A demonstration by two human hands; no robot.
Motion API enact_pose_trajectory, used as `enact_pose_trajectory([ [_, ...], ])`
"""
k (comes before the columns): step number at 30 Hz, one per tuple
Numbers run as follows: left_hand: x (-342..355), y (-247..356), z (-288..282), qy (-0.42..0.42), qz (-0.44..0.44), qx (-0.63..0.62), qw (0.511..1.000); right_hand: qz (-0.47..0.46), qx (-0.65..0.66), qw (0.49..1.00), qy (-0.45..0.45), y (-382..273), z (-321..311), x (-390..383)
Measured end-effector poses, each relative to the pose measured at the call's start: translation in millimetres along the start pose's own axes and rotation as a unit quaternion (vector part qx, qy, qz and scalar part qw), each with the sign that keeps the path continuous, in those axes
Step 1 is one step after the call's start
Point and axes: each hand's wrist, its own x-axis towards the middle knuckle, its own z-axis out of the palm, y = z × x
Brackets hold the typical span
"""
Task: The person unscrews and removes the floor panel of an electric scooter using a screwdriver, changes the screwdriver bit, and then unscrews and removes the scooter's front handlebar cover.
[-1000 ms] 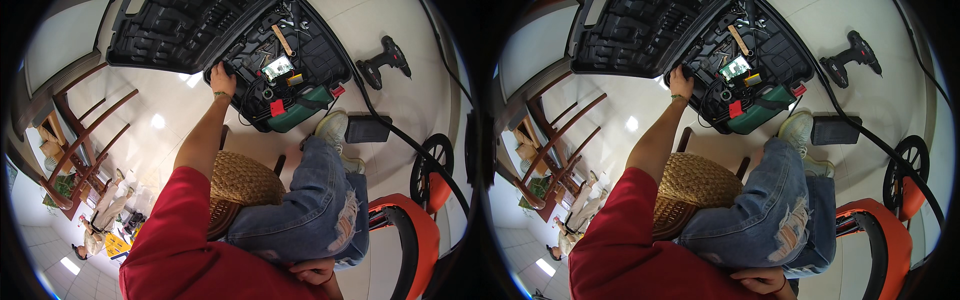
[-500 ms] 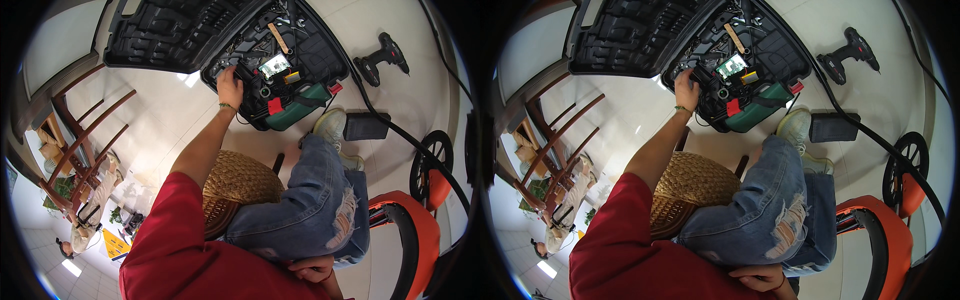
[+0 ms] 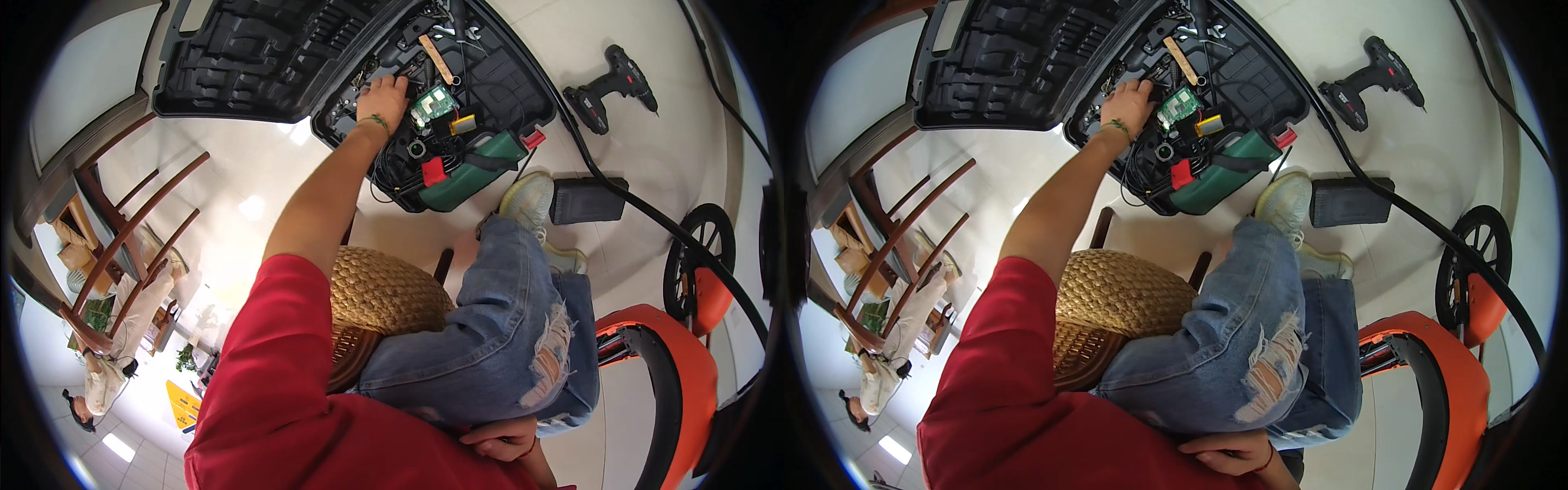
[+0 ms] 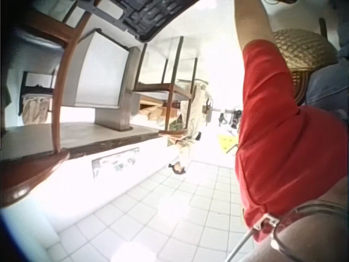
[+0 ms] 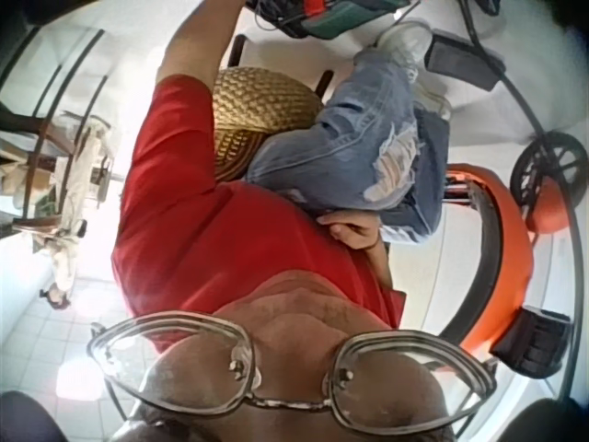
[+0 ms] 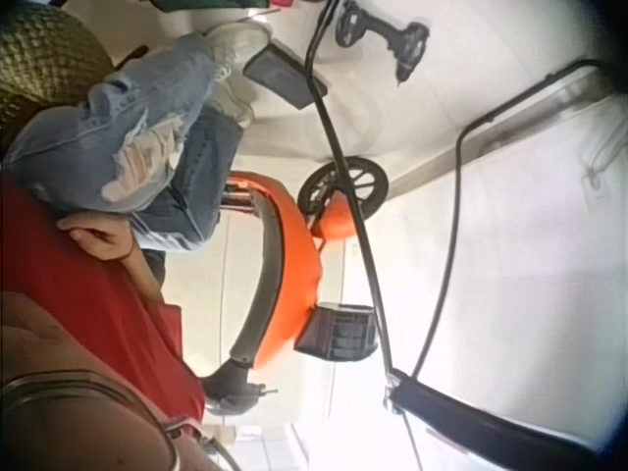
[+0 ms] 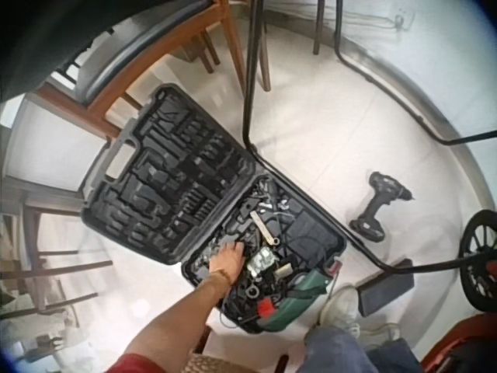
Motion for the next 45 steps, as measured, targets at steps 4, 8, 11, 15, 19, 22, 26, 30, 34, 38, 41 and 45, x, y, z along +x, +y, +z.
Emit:
enact_pose_trajectory([
  [4, -3, -18, -6, -0.053, -0.012, -0.003, 0.999, -0.008, -0.003, 1.000, -0.008, 1, -1, 0],
  [8, -11, -28, -6, -0.053, -0.118, -0.071, 0.989, 0.001, -0.005, 1.000, 0.005, -2, 0, 3],
  [11, -18, -35, 3, 0.011, -0.124, -0.105, 0.987, 0.006, -0.016, 1.000, 0.011, -2, 0, 4],
  [15, -8, -43, 6, 0.065, -0.183, -0.097, 0.976, 0.026, -0.021, 0.999, 0.018, -5, 2, 6],
  [19, 5, -41, 0, 0.135, -0.163, -0.093, 0.973, 0.016, -0.004, 1.000, 0.013, 0, 1, 3],
  [22, 15, -21, -15, 0.181, -0.123, -0.083, 0.972, 0.017, 0.005, 1.000, 0.013, 1, 0, 2],
  [26, 29, -4, -13, 0.143, -0.055, -0.069, 0.986, 0.022, 0.008, 1.000, 0.001, 2, -1, 1],
  [30, 29, 4, 1, 0.071, -0.063, -0.034, 0.995, 0.003, -0.026, 1.000, -0.009, 1, -3, 4],
  [34, 31, 13, 14, 0.091, -0.080, -0.066, 0.990, 0.019, -0.010, 1.000, 0.000, 3, -3, -1],
  [38, 32, 24, 17, 0.126, -0.104, -0.075, 0.984, 0.006, -0.013, 1.000, -0.020, 6, -5, -3],
  [41, 33, 24, 12, 0.142, -0.117, -0.068, 0.981, 0.010, -0.010, 0.999, -0.034, 6, -7, -2],
  [45, 44, 29, 20, 0.123, -0.120, -0.059, 0.983, 0.013, -0.023, 0.999, -0.018, -4, -1, 7],
])
